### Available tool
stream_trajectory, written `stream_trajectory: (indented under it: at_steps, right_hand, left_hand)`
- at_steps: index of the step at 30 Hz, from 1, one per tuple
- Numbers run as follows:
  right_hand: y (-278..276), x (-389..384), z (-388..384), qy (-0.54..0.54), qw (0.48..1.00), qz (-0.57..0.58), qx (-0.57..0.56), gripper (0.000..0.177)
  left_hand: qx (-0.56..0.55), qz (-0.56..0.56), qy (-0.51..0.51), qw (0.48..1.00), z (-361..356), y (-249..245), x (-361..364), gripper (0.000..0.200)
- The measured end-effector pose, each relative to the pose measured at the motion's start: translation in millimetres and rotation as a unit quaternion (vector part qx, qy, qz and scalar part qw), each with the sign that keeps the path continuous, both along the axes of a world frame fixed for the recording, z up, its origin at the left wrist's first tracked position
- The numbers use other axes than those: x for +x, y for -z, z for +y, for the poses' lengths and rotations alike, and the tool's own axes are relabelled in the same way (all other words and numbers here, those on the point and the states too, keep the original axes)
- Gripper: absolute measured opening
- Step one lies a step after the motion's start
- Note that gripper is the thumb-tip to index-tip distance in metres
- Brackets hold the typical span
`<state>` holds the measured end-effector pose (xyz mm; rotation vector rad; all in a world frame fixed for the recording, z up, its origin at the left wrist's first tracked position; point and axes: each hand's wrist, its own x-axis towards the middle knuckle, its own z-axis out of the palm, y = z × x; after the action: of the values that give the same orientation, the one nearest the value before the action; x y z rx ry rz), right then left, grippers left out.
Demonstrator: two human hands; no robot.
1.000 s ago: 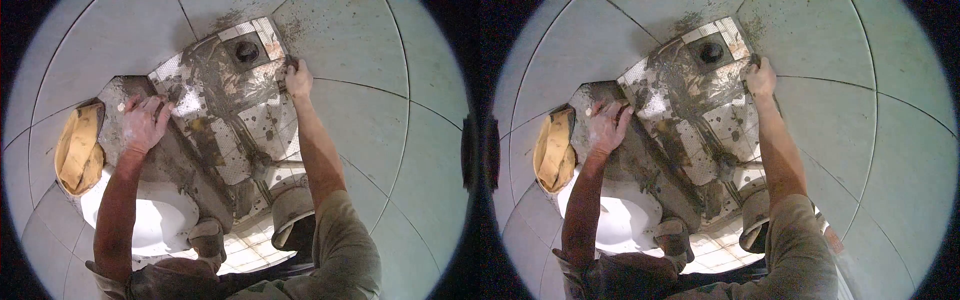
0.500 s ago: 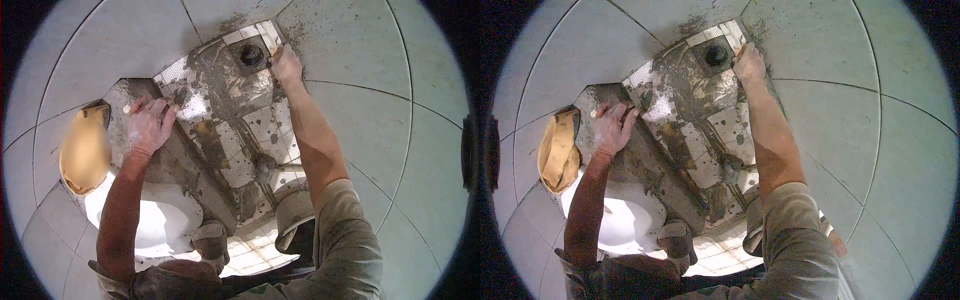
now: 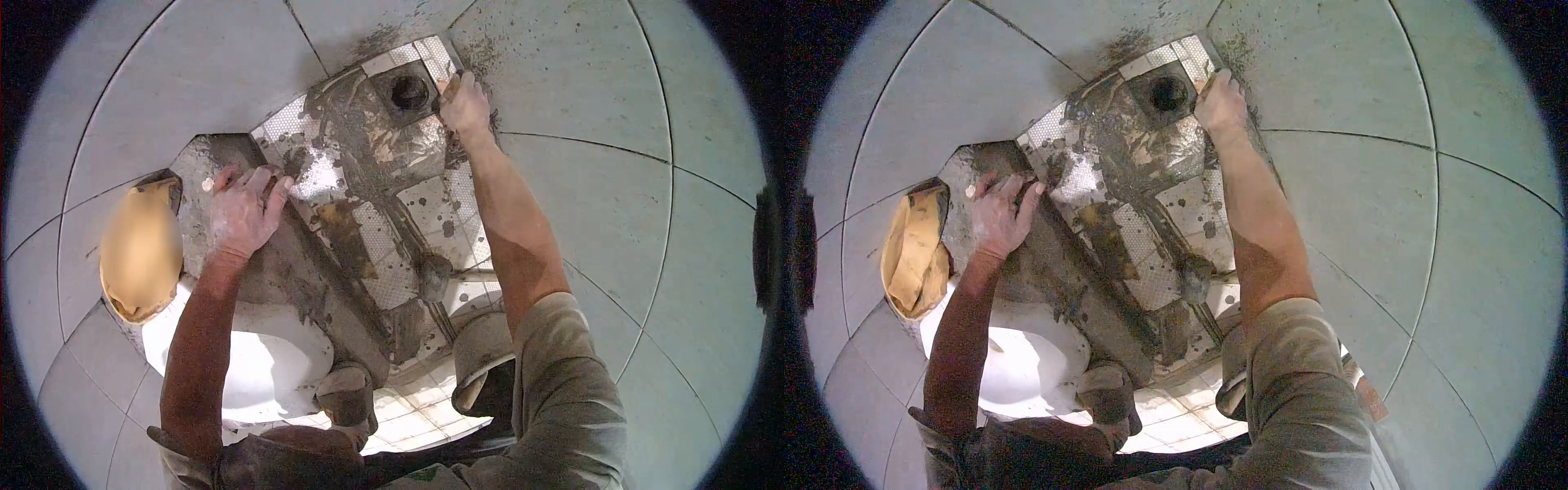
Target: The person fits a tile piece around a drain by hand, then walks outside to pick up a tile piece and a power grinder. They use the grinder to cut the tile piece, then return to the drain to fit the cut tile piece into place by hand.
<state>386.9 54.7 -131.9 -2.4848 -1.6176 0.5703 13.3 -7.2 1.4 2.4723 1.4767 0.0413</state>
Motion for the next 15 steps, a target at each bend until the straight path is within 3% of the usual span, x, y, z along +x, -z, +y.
stream_trajectory:
  at_steps: [15]
  right_hand:
    - [5.2, 1.6, -2.6, -0.020, 0.999, -0.032, -0.010, 0.056]
  left_hand:
    - [0.000, -0.016, -0.025, 1.000, 0.3, -4.2, 4.5, 0.030]
